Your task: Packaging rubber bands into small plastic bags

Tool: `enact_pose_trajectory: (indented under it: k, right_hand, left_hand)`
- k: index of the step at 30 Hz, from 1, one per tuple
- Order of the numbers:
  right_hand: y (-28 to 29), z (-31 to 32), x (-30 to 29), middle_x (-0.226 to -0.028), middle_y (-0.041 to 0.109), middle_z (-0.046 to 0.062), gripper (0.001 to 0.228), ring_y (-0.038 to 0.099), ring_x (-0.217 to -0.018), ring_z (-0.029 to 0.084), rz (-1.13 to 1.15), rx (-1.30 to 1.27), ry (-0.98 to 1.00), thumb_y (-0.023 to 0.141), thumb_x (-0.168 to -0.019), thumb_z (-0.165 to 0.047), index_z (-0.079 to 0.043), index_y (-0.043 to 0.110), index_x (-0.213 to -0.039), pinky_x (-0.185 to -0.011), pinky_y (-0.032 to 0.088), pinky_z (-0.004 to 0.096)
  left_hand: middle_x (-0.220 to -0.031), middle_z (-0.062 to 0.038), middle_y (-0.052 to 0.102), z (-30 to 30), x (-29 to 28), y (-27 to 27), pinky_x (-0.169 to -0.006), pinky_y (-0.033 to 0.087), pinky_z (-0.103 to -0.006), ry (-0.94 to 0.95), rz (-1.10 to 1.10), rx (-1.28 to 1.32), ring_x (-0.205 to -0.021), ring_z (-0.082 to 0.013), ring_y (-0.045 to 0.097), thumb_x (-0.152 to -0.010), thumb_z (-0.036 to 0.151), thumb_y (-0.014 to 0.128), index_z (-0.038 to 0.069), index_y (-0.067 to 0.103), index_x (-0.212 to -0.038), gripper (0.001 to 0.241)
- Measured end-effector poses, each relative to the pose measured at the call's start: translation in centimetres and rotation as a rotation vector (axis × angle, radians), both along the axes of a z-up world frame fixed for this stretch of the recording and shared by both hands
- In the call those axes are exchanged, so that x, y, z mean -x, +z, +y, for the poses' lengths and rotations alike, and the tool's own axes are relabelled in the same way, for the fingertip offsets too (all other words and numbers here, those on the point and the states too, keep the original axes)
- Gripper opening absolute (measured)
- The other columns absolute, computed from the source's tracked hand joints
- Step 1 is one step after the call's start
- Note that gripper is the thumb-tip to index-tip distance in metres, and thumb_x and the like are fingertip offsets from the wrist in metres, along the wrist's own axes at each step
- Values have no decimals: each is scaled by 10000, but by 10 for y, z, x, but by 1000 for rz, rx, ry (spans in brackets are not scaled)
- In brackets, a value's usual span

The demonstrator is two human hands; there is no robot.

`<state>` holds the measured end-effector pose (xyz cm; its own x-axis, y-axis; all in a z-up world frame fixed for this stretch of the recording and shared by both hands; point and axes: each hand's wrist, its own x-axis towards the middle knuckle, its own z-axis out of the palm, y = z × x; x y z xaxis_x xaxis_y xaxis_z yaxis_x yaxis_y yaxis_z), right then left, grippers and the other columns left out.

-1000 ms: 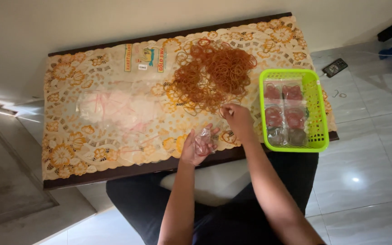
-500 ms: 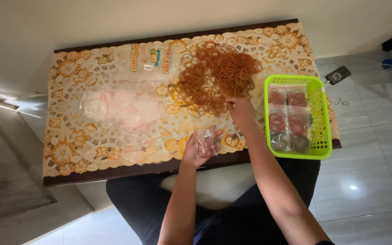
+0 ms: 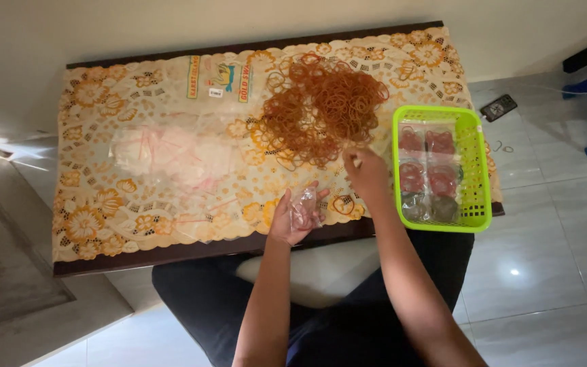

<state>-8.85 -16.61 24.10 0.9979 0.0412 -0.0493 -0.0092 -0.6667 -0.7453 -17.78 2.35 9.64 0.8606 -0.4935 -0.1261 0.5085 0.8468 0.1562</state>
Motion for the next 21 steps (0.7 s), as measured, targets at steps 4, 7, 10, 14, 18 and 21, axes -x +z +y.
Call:
enact_pose_trajectory:
  k: [4,7,10,14,18,21]
  right_hand:
    - [-29,-15,30,-1066,763,170,254,739,-833,391,131,38,125,622,-1014,-210,-62,776,-1152,-764,583,543]
    - [-55,-15,35,-1050,775,130,241,717,-966,420,149,124,145,660,-937,-306,-180,792,-1095,-836,576,550]
    - [-39,-4,29,-1078,764,161,279,708,-1004,436,145,111,140,631,-961,-346,-149,777,-1094,-877,561,550]
    - [-24,9,-19,-1134,759,86,352,741,-880,310,68,34,37,619,-993,-408,-172,747,-1221,-850,577,498]
    - [-37,11,-50,-1192,734,85,450,705,-1094,342,90,97,57,669,-933,-442,-215,693,-1321,-928,554,543]
    - [-44,14,-45,-1077,755,76,404,731,-1022,320,217,189,-10,697,-938,-423,-188,729,-1266,-893,567,495]
  left_hand:
    - [-1504,-171,531,0,2,-1,-948,567,-516,0,2,36,-843,-235,702,-963,653,475,177,303,-1612,824]
    - [-1506,-170,531,-1,-4,0,-949,567,-514,1,6,37,-847,-238,700,-958,655,477,172,308,-1609,829]
    - [-1515,-162,524,-1,2,-6,-956,569,-521,-4,17,39,-850,-255,716,-957,661,473,183,308,-1611,826]
    - [-1488,-173,547,1,1,-2,-946,580,-521,7,4,40,-851,-262,731,-954,652,493,168,323,-1601,826]
    - [-1510,-190,523,1,2,-9,-945,578,-536,14,7,93,-857,-289,733,-979,626,475,160,305,-1607,800]
    - [-1539,-157,500,0,0,-2,-931,591,-509,-8,60,35,-840,-258,711,-954,662,481,195,290,-1621,836]
